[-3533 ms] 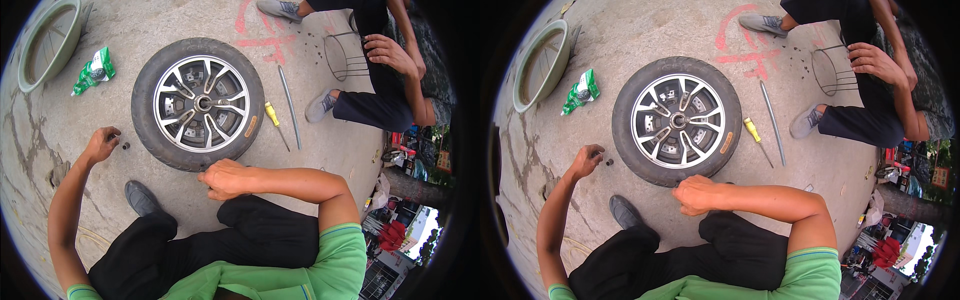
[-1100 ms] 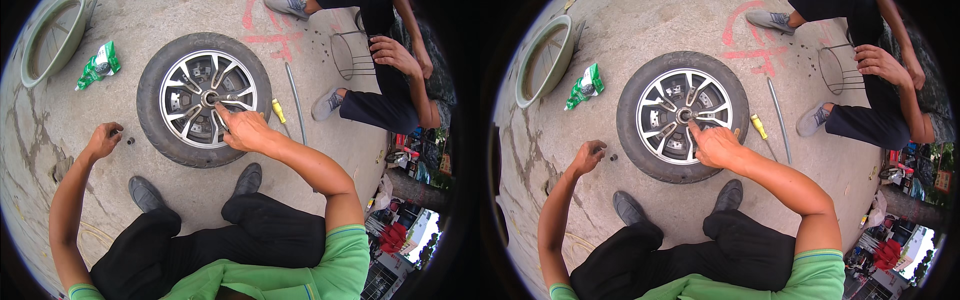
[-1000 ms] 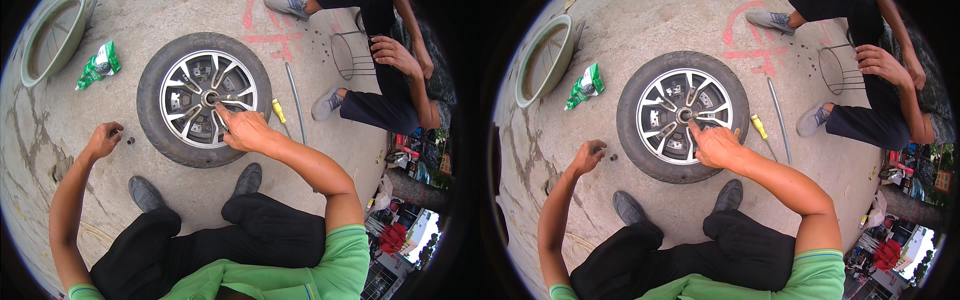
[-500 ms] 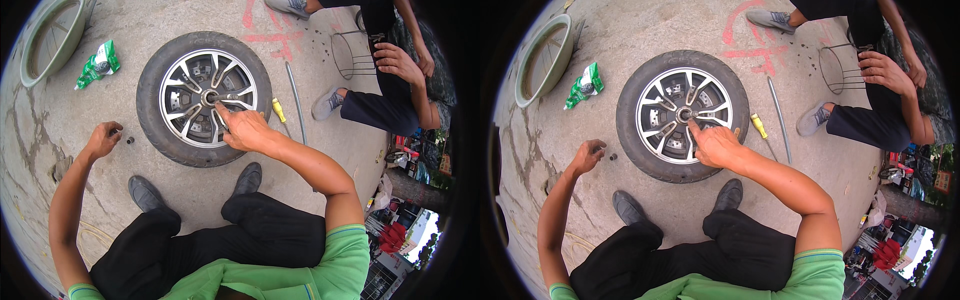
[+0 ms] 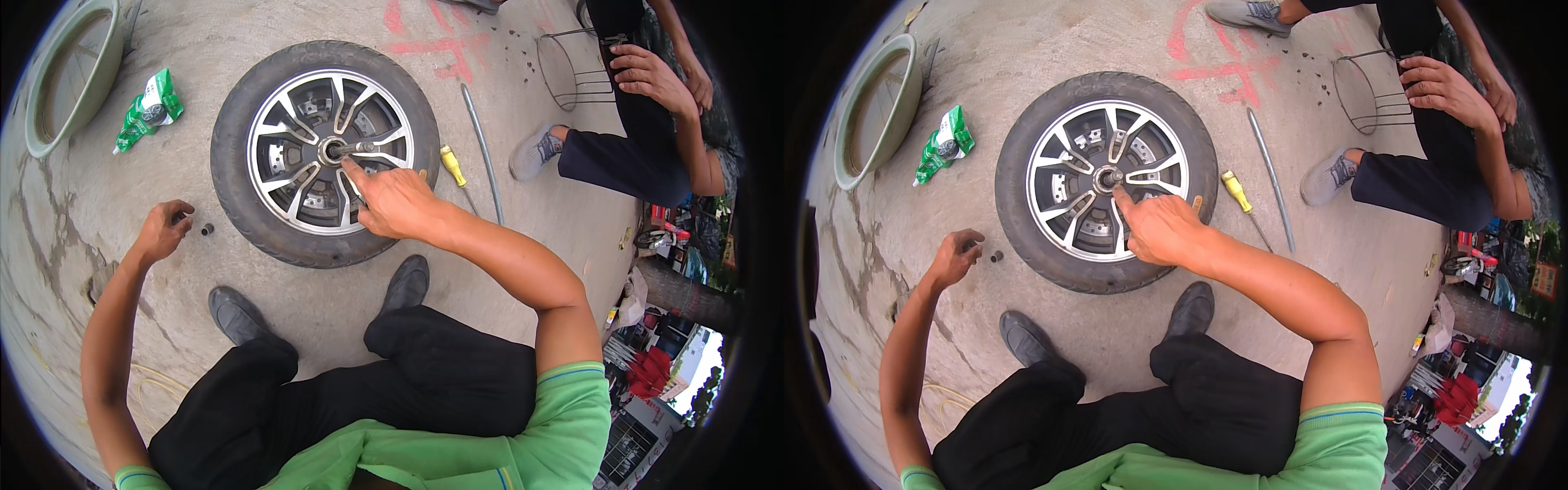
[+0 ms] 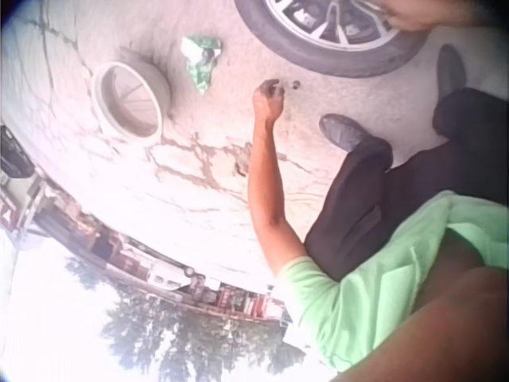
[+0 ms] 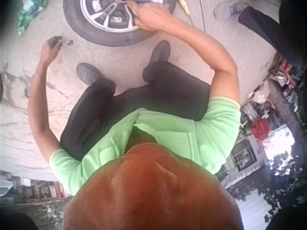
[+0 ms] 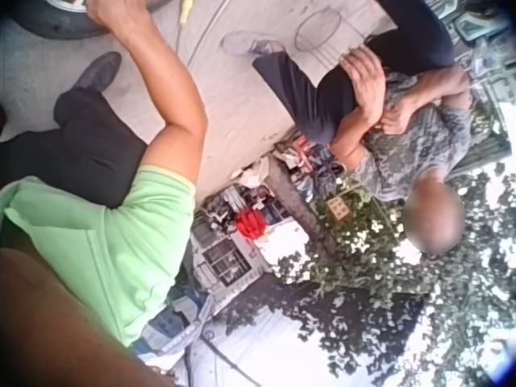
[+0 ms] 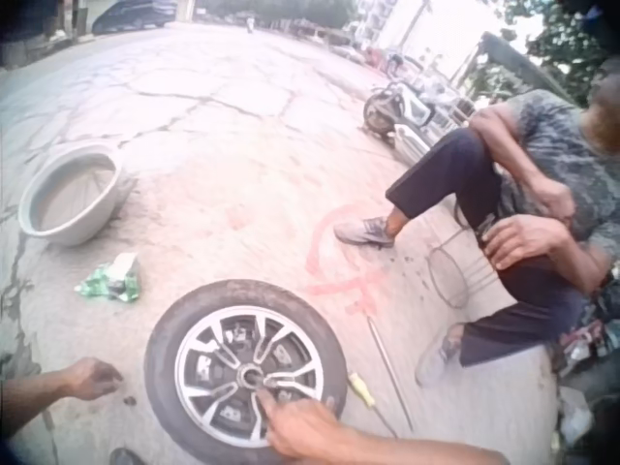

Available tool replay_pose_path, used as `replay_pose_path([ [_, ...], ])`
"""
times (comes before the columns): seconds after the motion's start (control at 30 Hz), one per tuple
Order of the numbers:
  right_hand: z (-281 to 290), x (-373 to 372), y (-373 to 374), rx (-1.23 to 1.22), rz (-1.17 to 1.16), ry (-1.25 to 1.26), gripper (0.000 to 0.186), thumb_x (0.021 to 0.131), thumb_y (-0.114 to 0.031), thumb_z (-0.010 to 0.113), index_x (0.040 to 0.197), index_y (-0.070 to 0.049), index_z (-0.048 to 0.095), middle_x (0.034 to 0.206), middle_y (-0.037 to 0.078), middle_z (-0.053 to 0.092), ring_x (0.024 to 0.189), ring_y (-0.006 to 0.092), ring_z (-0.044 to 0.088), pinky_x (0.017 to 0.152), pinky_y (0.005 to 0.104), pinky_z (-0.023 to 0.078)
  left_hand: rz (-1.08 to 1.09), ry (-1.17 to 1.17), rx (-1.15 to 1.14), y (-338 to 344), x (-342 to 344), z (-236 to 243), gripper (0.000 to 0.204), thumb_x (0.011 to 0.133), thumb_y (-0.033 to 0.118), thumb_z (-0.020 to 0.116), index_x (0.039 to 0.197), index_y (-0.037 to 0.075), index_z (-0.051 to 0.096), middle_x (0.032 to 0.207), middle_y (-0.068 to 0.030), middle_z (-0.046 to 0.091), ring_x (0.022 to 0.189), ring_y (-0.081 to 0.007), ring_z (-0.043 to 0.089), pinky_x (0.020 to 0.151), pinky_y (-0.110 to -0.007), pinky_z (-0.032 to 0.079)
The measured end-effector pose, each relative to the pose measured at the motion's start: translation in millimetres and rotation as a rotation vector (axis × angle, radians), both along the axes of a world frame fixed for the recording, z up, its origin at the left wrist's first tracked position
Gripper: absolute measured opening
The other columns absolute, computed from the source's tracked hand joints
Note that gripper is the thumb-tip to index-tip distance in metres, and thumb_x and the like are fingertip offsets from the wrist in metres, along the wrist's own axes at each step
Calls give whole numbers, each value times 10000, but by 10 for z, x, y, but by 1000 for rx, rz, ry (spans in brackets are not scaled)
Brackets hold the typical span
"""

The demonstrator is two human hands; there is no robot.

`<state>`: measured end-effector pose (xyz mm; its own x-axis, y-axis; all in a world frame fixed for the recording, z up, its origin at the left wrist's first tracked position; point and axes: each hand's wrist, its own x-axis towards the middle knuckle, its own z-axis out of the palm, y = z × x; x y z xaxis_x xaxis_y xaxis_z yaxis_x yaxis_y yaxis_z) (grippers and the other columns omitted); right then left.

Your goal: The person sits on the ground and uses a socket wrench to remove a bolt from the center of a motorcycle tire. They then use a screwdriver to pry and adjust parts of the wheel rim, repeatedly inserting and removing a small metal piece from the hub area.

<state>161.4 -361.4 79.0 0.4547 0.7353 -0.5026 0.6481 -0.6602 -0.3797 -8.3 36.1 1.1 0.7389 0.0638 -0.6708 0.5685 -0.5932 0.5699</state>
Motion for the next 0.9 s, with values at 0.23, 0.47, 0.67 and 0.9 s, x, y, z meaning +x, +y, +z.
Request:
replay_pose_path([
  [0.23,-65,-3,-55,23,15,-14,787,769,-115,666,1485,93,413,674,214,661,666,405,686,643,478,555,-76,17,18,-85,30,-25,264,889,55,659,1115,-78,685,756,-106,654,674,-162,594,669,-322,494],
  [0.47,-138,29,-148,98,7,17,759,786,-75,684,1486,70,429,666,191,660,660,375,693,618,447,551,-127,94,61,-122,32,-5,267,877,56,678,1115,-66,691,829,-103,667,747,-159,608,714,-314,500],
  [0.67,-198,46,-206,137,0,43,765,796,-89,657,1508,54,417,653,190,654,621,368,681,605,448,551,-139,118,75,-197,61,18,281,855,44,679,1116,-58,693,868,-108,679,779,-167,622,766,-311,519],
  [0.9,-237,62,-243,162,10,42,778,770,-70,636,1507,49,420,625,180,644,585,363,673,587,458,551,-87,153,28,-265,55,-9,261,847,39,710,1092,-49,691,882,-94,686,784,-155,619,751,-308,516],
])
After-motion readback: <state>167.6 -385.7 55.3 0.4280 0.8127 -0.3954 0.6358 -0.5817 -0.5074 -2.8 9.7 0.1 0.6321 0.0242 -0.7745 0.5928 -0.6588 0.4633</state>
